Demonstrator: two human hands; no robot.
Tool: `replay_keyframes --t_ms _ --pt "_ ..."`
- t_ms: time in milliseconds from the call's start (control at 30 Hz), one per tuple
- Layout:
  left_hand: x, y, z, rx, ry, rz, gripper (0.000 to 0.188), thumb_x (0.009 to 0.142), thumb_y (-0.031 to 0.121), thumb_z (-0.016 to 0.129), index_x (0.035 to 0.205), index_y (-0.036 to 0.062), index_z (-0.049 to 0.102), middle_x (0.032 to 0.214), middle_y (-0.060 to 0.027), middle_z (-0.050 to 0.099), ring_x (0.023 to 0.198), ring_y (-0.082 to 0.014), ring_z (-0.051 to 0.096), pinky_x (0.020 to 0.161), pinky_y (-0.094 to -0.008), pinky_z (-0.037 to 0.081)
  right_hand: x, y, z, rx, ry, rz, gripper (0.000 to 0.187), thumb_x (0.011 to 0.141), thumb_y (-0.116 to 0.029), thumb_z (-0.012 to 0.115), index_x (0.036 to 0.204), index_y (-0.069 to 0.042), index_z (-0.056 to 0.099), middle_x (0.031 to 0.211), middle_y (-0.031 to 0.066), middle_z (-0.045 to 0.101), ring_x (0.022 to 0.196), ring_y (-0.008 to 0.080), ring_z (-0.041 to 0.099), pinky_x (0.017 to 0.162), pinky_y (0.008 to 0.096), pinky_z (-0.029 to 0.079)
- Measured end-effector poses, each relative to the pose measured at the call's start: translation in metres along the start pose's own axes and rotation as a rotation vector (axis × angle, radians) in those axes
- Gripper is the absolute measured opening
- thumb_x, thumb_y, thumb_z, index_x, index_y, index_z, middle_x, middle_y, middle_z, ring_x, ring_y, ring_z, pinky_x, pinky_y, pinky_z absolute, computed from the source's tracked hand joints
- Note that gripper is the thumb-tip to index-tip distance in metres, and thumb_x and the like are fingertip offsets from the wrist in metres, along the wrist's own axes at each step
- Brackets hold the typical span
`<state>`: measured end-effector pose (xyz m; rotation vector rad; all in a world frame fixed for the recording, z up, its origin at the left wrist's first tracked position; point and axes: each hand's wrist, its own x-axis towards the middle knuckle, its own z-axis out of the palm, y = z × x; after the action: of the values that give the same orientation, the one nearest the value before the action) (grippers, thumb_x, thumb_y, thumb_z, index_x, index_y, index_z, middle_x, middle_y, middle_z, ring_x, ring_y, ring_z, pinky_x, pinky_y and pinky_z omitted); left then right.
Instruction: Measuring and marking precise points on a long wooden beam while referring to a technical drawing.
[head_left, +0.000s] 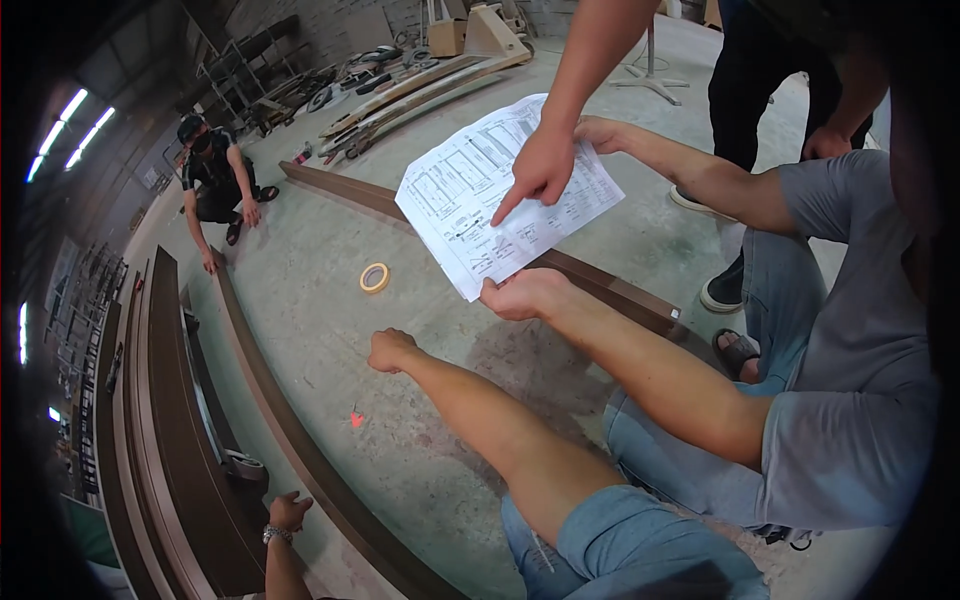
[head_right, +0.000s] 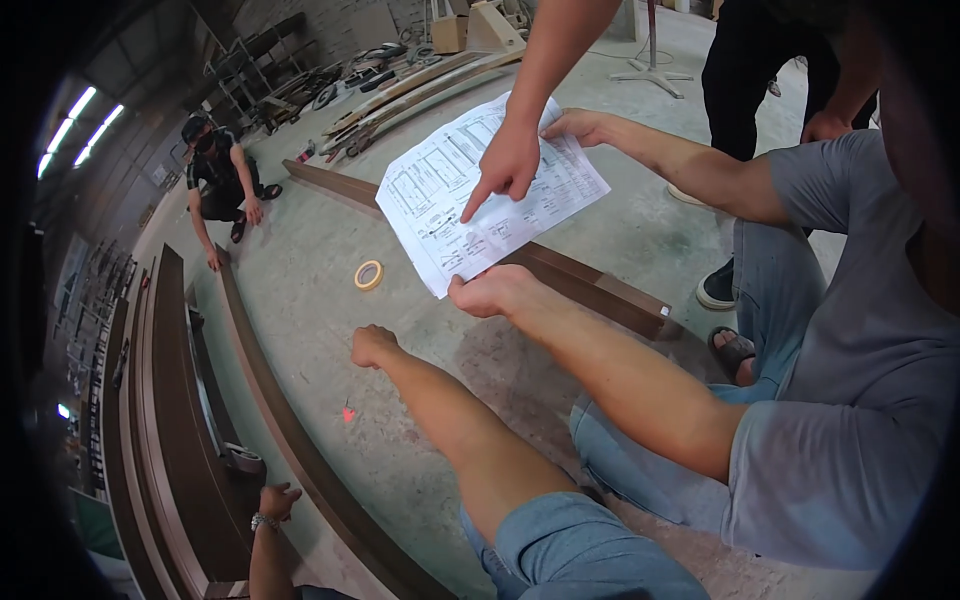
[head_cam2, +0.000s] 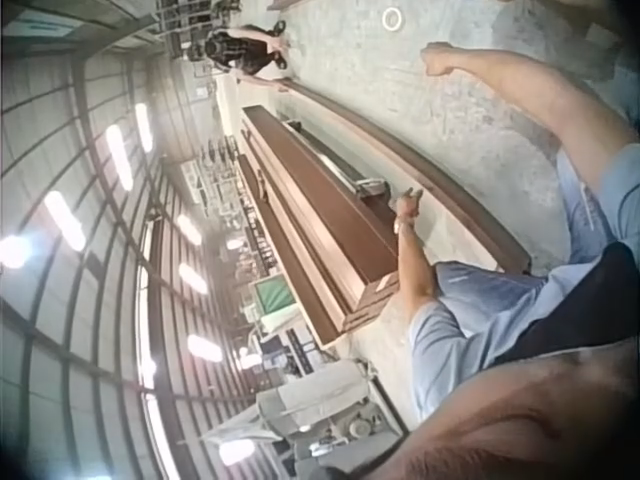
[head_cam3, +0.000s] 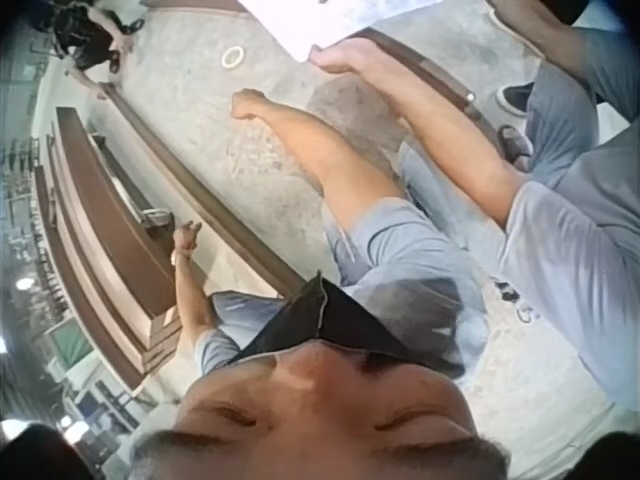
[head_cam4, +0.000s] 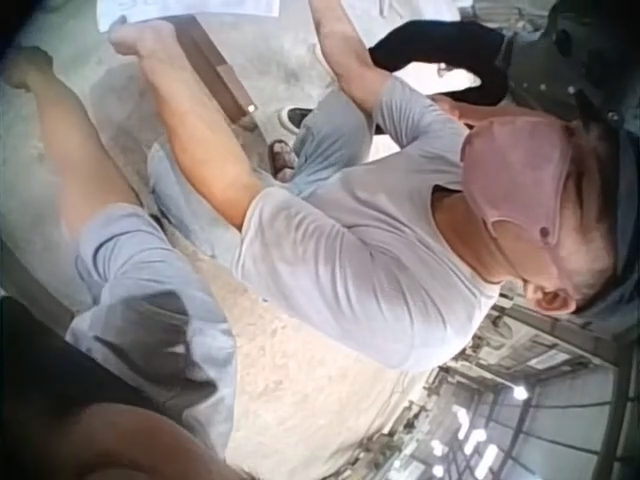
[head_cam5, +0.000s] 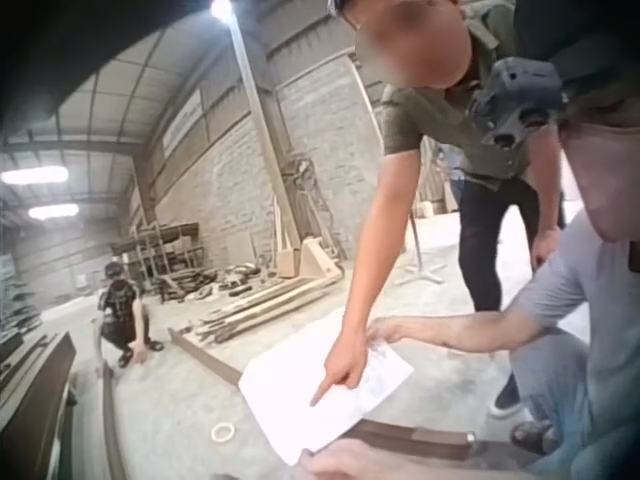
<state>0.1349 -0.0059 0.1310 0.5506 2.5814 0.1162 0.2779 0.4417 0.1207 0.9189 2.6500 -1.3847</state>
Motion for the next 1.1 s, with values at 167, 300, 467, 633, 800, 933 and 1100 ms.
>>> replay_keyframes --t_ms 167,300,467,633,800,933,1100 --pt "-0.007 0.021 0.028 0.044 -0.088 0.033 0.081 0.081 0.041 0.075 0.14 -0.0069 0.047 0.065 -0.0143 0.068 0.049 -0.0227 0.066 0.047 -0.0359 0.054 -0.002 -0.007 -0.004 -0.052 -0.025 -0.008 0.021 0.079 -0.006 0.056 0.09 -0.002 0.074 0.077 0.0132 0.074 0.072 0.0235 0.073 0.074 0.0373 0.057" --pt "0.0 0.035 0.047 0.284 -0.188 0.126 0.06 0.082 0.042 0.073 0.115 -0.0054 0.057 0.069 -0.0157 0.071 0.055 -0.0272 0.069 0.055 -0.0393 0.056 -0.006 -0.006 -0.004 -0.027 0.009 -0.005 0.019 0.076 -0.016 0.058 0.07 -0.003 0.071 0.068 0.0122 0.071 0.07 0.0265 0.071 0.072 0.0395 0.055" --pt "0.013 0.033 0.049 0.36 -0.17 0.076 0.053 0.081 0.043 0.075 0.1 -0.0058 0.067 0.066 -0.0123 0.07 0.052 -0.0229 0.068 0.051 -0.0368 0.056 -0.004 0.0 -0.005 -0.031 0.038 -0.026 0.021 0.077 -0.018 0.059 0.069 -0.004 0.071 0.067 0.0111 0.07 0.069 0.026 0.071 0.072 0.0392 0.055" --pt "0.015 0.032 0.049 0.333 -0.142 0.102 0.05 0.08 0.044 0.074 0.095 -0.0036 0.069 0.068 -0.0143 0.071 0.06 -0.0257 0.07 0.06 -0.0393 0.057 0.002 0.008 -0.007 -0.032 0.044 -0.008 0.023 0.078 -0.021 0.06 0.066 -0.004 0.07 0.066 0.0111 0.07 0.068 0.0261 0.071 0.072 0.0394 0.056" --pt "0.01 0.04 0.042 0.354 -0.19 0.012 0.053 0.079 0.045 0.075 0.1 -0.0026 0.069 0.076 -0.0168 0.073 0.069 -0.0288 0.073 0.07 -0.0415 0.058 0.006 0.007 -0.006 -0.064 -0.012 -0.024 0.024 0.077 -0.022 0.061 0.063 -0.005 0.07 0.065 0.0118 0.07 0.069 0.0265 0.071 0.071 0.0399 0.056" --pt "0.006 0.046 0.038 0.326 -0.121 0.099 0.05 0.08 0.045 0.075 0.096 -0.0019 0.07 0.076 -0.0159 0.073 0.065 -0.0285 0.072 0.07 -0.0404 0.058 0.005 0.006 -0.006 -0.014 0.037 0.002 0.024 0.079 -0.021 0.06 0.064 -0.004 0.068 0.063 0.0107 0.069 0.068 0.0236 0.071 0.07 0.039 0.056" --pt "0.004 0.047 0.04 0.329 -0.141 0.019 0.044 0.08 0.04 0.075 0.091 -0.0024 0.072 0.073 -0.0155 0.072 0.064 -0.0273 0.072 0.067 -0.0394 0.058 0.006 0.01 -0.006 -0.047 0.01 -0.006 0.025 0.079 -0.023 0.06 0.062 -0.006 0.068 0.063 0.0091 0.069 0.067 0.0228 0.071 0.073 0.0377 0.055"
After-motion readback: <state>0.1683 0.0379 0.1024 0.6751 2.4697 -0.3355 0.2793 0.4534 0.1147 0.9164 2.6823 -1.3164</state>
